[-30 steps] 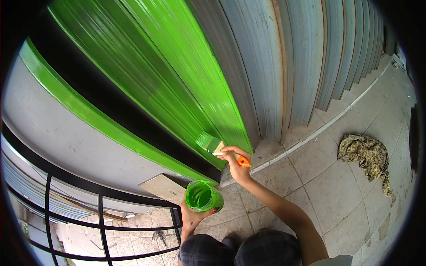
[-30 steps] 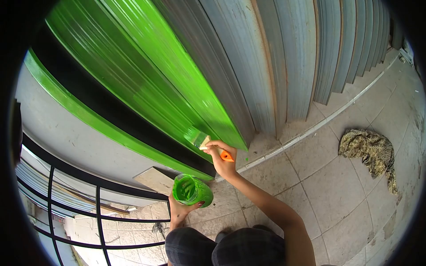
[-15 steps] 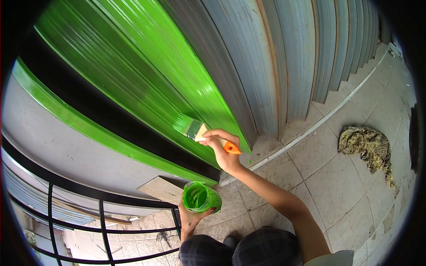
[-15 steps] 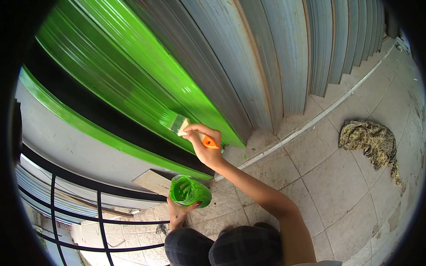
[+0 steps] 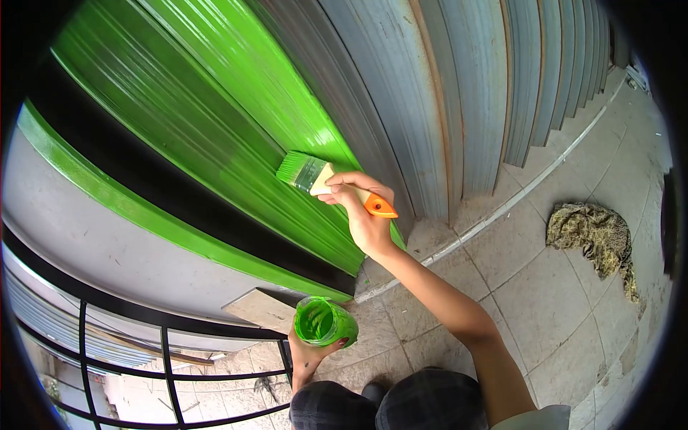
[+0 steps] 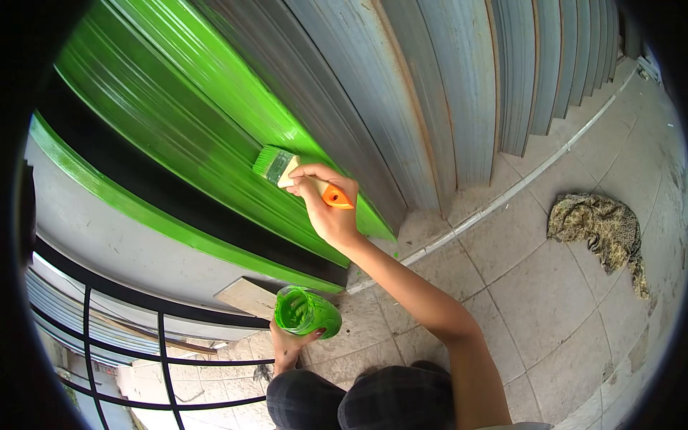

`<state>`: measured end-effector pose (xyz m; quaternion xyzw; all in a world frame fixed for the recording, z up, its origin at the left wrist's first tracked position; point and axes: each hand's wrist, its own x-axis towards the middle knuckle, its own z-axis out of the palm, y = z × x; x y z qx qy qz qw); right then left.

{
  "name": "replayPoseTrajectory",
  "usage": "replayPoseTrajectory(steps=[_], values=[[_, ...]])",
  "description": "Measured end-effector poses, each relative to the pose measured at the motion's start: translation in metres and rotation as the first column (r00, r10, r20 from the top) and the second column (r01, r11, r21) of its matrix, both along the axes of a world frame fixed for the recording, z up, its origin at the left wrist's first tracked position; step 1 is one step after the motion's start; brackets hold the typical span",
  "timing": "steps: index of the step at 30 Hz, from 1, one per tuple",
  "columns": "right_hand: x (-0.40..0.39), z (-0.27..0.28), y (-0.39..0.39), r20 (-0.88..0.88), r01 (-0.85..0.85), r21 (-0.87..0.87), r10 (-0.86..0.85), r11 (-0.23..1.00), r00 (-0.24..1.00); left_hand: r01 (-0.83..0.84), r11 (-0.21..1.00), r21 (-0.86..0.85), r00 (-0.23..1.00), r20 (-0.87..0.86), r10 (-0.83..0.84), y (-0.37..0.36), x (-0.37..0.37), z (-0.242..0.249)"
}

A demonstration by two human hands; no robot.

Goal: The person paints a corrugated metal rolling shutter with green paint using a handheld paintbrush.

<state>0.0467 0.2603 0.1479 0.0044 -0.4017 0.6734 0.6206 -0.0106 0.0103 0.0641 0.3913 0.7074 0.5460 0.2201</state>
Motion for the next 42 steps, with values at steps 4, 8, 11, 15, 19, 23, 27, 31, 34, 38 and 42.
replayPoseTrajectory(steps=[4, 8, 11, 15, 19, 23, 27, 31, 34, 38, 42], values=[[-0.005, -0.079, -0.007, 0.12, -0.018, -0.092, 0.029, 0.996, 0.992, -0.012, 1.0, -0.008, 1.0, -0.003, 0.012, 0.0, 0.0, 0.0], [0.004, -0.139, -0.02, 0.27, -0.003, -0.219, 0.064, 0.976, 0.961, -0.02, 1.0, -0.022, 1.0, -0.004, 0.02, -0.001, 0.002, 0.002], [0.004, -0.131, -0.015, 0.288, 0.008, -0.219, 0.056, 0.976, 0.956, -0.01, 0.999, -0.042, 1.0, -0.019, 0.009, 0.0, 0.001, 0.002], [-0.001, -0.045, -0.005, 0.177, -0.04, -0.124, 0.062, 0.991, 0.982, -0.009, 0.999, -0.034, 1.0, 0.013, 0.009, 0.001, 0.003, 0.002], [-0.003, -0.028, -0.001, 0.051, -0.065, -0.086, 0.069, 0.994, 0.996, -0.021, 0.998, -0.057, 0.999, -0.029, 0.019, -0.001, 0.002, 0.002], [0.001, -0.115, -0.013, 0.16, -0.067, -0.2, 0.1, 0.978, 0.982, -0.031, 0.997, -0.065, 0.999, -0.025, 0.029, -0.002, 0.001, 0.002], [0.008, -0.168, -0.016, 0.338, 0.006, -0.297, 0.099, 0.955, 0.936, -0.033, 0.998, -0.051, 0.998, -0.062, 0.03, 0.001, 0.005, 0.005], [-0.004, -0.086, -0.009, 0.16, -0.073, -0.203, 0.106, 0.976, 0.981, -0.017, 0.998, -0.068, 0.999, -0.035, 0.015, 0.003, 0.006, 0.004], [-0.003, -0.015, 0.0, 0.066, -0.07, -0.088, 0.076, 0.994, 0.995, 0.008, 0.998, -0.064, 1.0, 0.007, -0.008, 0.003, 0.005, 0.005], [-0.001, -0.022, 0.001, 0.046, -0.046, -0.041, 0.047, 0.998, 0.998, -0.006, 0.998, -0.06, 1.0, -0.007, 0.006, 0.001, 0.004, 0.004], [0.0, -0.135, -0.018, 0.219, -0.007, -0.165, 0.044, 0.986, 0.975, -0.012, 0.996, -0.083, 1.0, -0.029, 0.01, -0.001, 0.003, 0.002]])
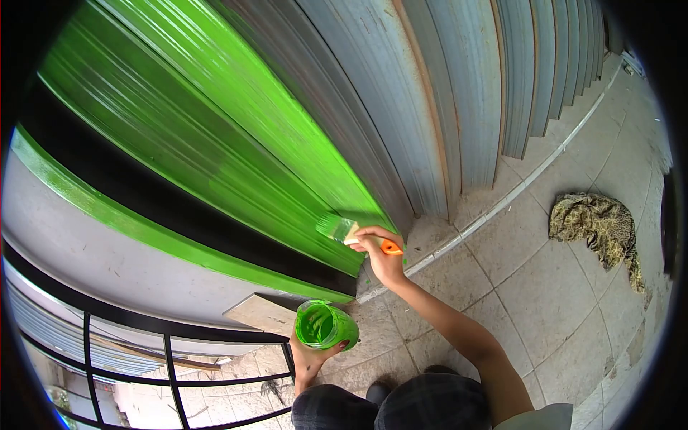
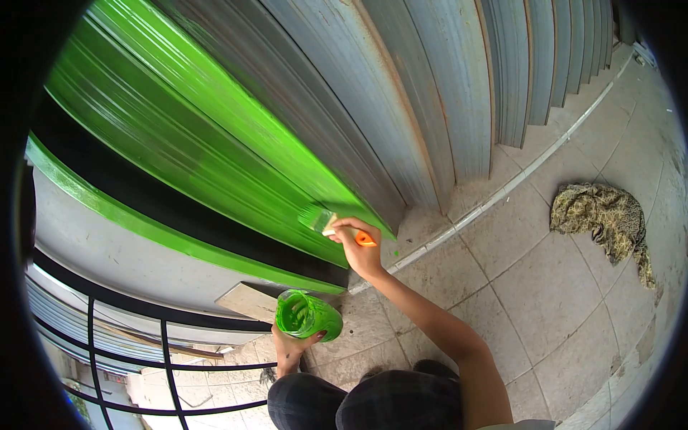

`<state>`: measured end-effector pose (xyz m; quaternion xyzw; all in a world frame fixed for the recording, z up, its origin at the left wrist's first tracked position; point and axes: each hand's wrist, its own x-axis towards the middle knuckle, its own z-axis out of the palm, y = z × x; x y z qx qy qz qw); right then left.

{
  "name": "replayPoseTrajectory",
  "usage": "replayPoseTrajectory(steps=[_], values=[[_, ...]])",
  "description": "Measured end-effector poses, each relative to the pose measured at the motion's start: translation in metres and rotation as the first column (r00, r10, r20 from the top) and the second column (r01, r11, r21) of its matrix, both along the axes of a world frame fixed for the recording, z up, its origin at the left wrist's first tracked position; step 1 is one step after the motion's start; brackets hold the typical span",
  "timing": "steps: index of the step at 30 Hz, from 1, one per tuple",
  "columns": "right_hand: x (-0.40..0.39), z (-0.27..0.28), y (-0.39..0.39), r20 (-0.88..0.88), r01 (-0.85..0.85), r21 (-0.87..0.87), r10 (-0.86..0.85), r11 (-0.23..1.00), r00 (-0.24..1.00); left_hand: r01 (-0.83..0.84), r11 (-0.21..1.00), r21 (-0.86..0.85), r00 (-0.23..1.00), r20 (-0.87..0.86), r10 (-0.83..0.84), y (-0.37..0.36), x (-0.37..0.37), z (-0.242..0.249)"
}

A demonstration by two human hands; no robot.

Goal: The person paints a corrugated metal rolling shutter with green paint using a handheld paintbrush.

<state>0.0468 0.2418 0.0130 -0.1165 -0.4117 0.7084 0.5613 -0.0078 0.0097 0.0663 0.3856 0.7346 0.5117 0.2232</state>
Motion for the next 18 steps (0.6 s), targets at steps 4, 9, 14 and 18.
replayPoseTrajectory(steps=[4, 9, 14, 18], values=[[0.011, -0.037, -0.008, 0.161, -0.014, -0.158, 0.04, 0.987, 0.986, 0.008, 1.0, 0.018, 1.0, 0.022, -0.008, 0.004, 0.002, 0.002], [-0.004, 0.099, 0.012, -0.113, -0.045, -0.007, 0.044, 0.999, 0.993, 0.015, 0.997, 0.072, 0.999, 0.039, -0.018, 0.005, 0.002, -0.002], [-0.005, 0.193, 0.025, -0.328, -0.018, 0.152, 0.068, 0.988, 0.942, -0.001, 0.996, 0.091, 0.999, 0.039, -0.003, 0.003, 0.002, 0.0], [-0.012, 0.124, 0.013, -0.202, -0.03, 0.1, 0.05, 0.995, 0.978, 0.029, 0.995, 0.094, 0.999, 0.038, -0.032, 0.001, -0.001, 0.001]])
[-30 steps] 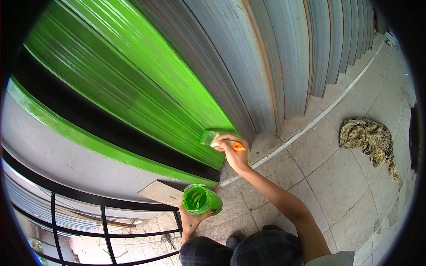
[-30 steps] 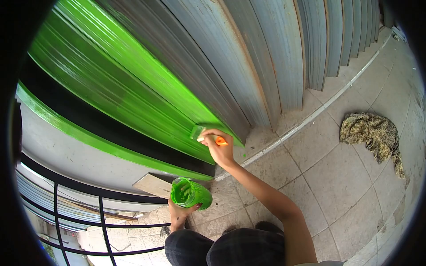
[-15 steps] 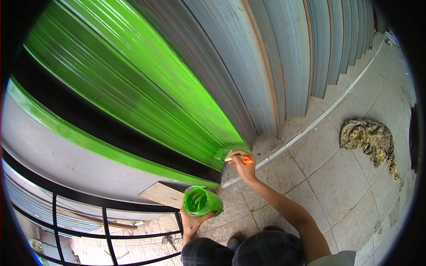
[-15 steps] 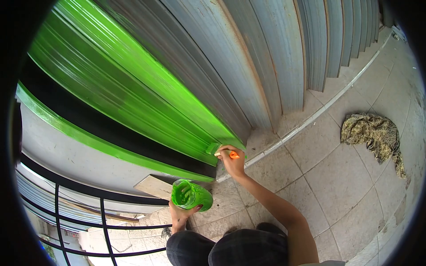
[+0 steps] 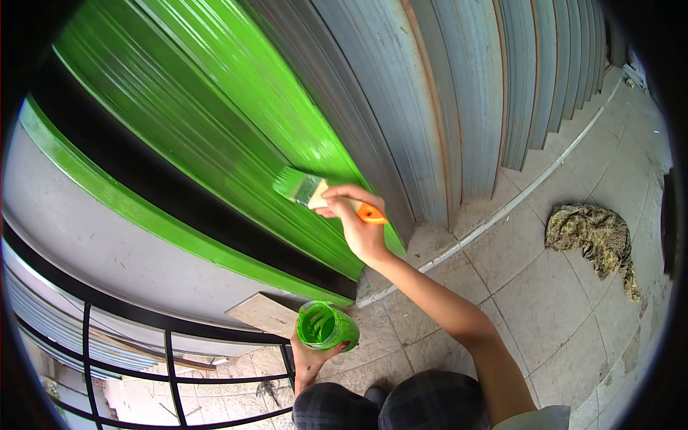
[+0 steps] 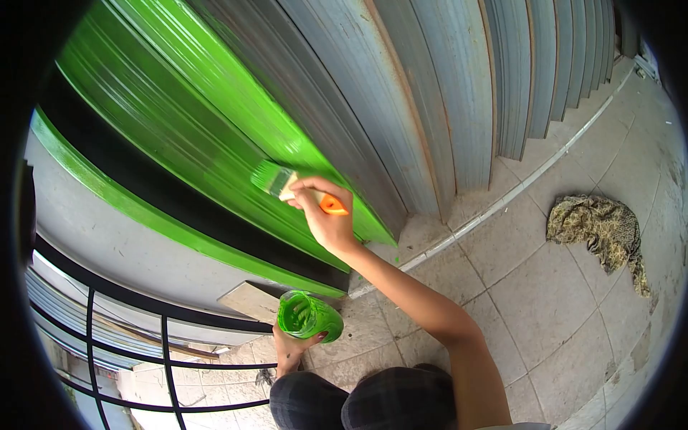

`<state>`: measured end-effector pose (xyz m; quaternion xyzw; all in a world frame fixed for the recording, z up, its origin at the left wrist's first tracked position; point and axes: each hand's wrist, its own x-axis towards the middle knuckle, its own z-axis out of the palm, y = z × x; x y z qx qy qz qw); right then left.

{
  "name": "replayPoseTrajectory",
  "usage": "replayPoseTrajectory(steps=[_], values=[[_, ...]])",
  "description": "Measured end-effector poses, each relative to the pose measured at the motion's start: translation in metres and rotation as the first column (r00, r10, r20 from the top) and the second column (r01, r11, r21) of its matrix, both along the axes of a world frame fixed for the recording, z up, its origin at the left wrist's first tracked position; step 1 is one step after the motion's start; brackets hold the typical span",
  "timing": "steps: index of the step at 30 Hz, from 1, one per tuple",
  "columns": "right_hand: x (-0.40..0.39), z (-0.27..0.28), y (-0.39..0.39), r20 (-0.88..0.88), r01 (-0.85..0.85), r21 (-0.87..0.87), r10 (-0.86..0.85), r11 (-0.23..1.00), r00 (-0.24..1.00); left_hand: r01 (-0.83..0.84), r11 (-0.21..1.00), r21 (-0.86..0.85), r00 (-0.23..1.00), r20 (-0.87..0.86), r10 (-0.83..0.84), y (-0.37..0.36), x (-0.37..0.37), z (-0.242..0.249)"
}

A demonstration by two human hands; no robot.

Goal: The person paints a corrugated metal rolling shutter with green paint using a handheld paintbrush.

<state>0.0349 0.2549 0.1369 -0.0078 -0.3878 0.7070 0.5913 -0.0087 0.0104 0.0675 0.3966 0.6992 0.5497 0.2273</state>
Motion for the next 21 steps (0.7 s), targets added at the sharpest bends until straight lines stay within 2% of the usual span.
replayPoseTrajectory(steps=[4, 7, 8, 12, 13, 15, 18, 20, 21], values=[[0.023, -0.099, -0.014, 0.314, 0.013, -0.156, 0.037, 0.988, 0.949, -0.024, 1.0, 0.003, 1.0, 0.005, 0.024, -0.004, 0.0, 0.001], [0.026, -0.084, -0.018, 0.395, 0.018, -0.162, 0.048, 0.987, 0.917, -0.025, 1.0, 0.018, 1.0, -0.005, 0.025, -0.002, -0.004, -0.005], [0.016, -0.07, -0.014, 0.288, -0.016, -0.156, 0.061, 0.988, 0.956, -0.027, 0.999, 0.027, 1.0, -0.002, 0.027, -0.001, -0.004, -0.004], [0.003, 0.071, 0.001, 0.129, -0.007, 0.098, -0.006, 0.995, 0.992, -0.028, 0.999, 0.037, 1.0, 0.007, 0.028, 0.0, -0.006, -0.003], [0.004, 0.096, 0.001, 0.062, 0.009, 0.11, -0.016, 0.994, 0.998, -0.02, 0.999, 0.034, 1.0, 0.004, 0.02, 0.0, -0.007, -0.002], [0.005, 0.12, 0.004, -0.058, 0.019, 0.162, -0.01, 0.987, 0.998, -0.011, 0.999, 0.03, 1.0, 0.002, 0.011, 0.001, -0.007, -0.001], [0.004, 0.102, 0.0, -0.036, 0.012, 0.125, -0.008, 0.992, 0.999, -0.044, 0.999, 0.005, 0.998, -0.033, 0.044, -0.001, -0.007, -0.003], [0.002, 0.048, -0.008, 0.033, 0.017, 0.086, -0.019, 0.996, 0.999, -0.034, 0.999, 0.014, 0.999, -0.02, 0.035, -0.004, -0.008, -0.006], [0.007, 0.018, -0.011, 0.082, 0.0, 0.011, -0.001, 1.0, 0.997, -0.035, 0.999, 0.031, 0.999, -0.014, 0.036, -0.002, -0.009, -0.007]])
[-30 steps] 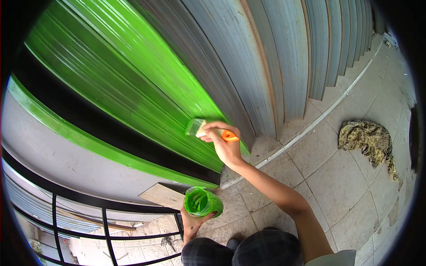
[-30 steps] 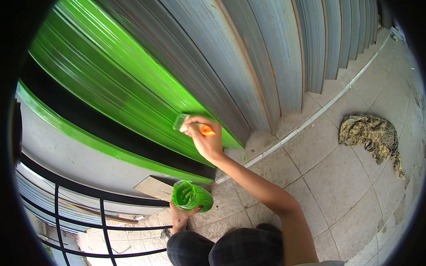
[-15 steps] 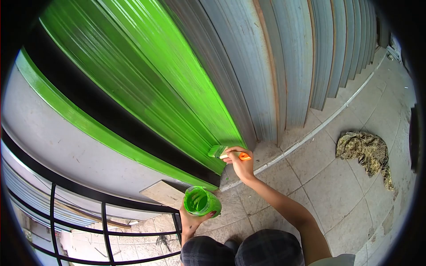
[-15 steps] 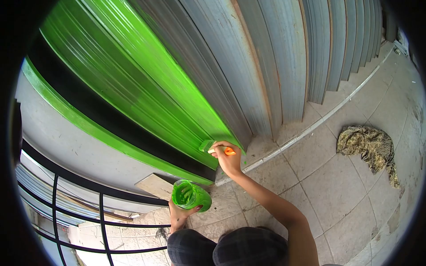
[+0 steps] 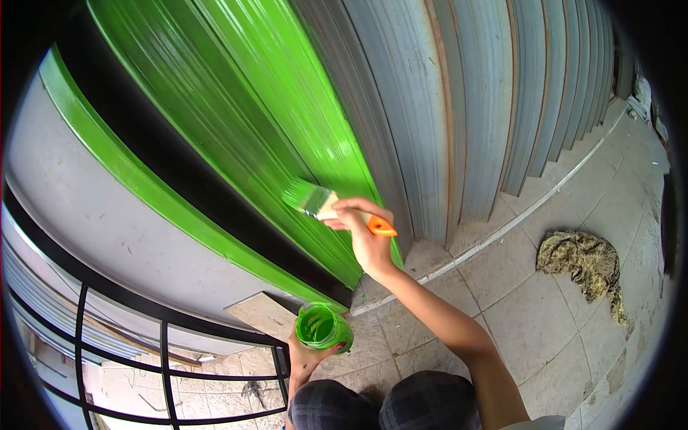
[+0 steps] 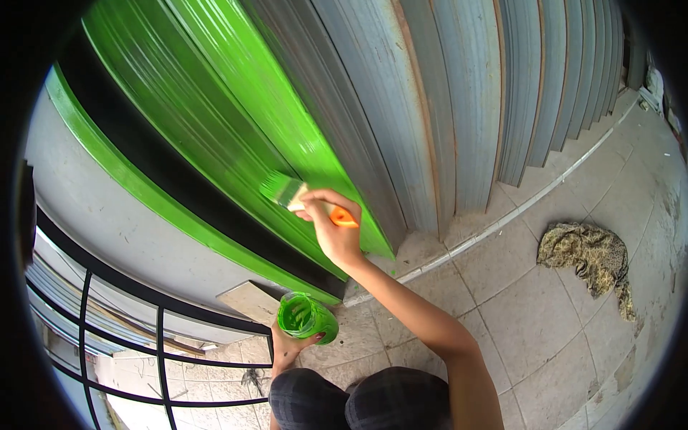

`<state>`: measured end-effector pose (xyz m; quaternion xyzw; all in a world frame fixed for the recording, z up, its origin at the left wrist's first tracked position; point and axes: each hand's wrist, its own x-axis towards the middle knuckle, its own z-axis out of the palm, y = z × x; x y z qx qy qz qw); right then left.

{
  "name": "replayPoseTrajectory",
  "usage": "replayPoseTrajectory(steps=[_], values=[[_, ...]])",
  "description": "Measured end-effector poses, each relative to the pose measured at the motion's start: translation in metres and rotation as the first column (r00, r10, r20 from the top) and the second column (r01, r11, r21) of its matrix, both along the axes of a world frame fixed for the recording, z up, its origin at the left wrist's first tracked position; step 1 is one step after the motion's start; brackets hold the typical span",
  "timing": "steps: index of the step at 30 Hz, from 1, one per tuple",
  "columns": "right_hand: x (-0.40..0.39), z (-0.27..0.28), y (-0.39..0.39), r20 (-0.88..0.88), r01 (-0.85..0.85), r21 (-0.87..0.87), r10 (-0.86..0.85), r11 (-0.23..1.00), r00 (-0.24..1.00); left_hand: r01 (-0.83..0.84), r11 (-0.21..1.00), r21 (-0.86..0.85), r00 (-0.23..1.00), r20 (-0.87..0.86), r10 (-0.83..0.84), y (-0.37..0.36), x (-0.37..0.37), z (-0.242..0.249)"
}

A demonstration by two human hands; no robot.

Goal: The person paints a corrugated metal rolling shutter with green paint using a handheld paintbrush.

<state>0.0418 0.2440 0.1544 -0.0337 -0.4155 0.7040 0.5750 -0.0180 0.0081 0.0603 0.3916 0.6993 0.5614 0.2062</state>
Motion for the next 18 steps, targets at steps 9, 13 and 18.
replayPoseTrajectory(steps=[9, 13, 18], values=[[0.098, -0.096, -0.016, 0.397, -0.141, -0.218, 0.219, 0.966, 0.891, -0.144, 0.973, -0.182, 0.985, -0.122, 0.123, -0.019, 0.027, 0.019], [0.11, -0.033, -0.008, 0.364, -0.318, -0.096, 0.33, 0.943, 0.871, -0.187, 0.957, -0.221, 0.974, -0.169, 0.151, -0.04, 0.043, 0.026], [0.093, 0.035, -0.015, 0.446, -0.509, 0.125, 0.41, 0.852, 0.796, -0.199, 0.946, -0.255, 0.97, -0.192, 0.152, -0.063, 0.053, 0.043]])
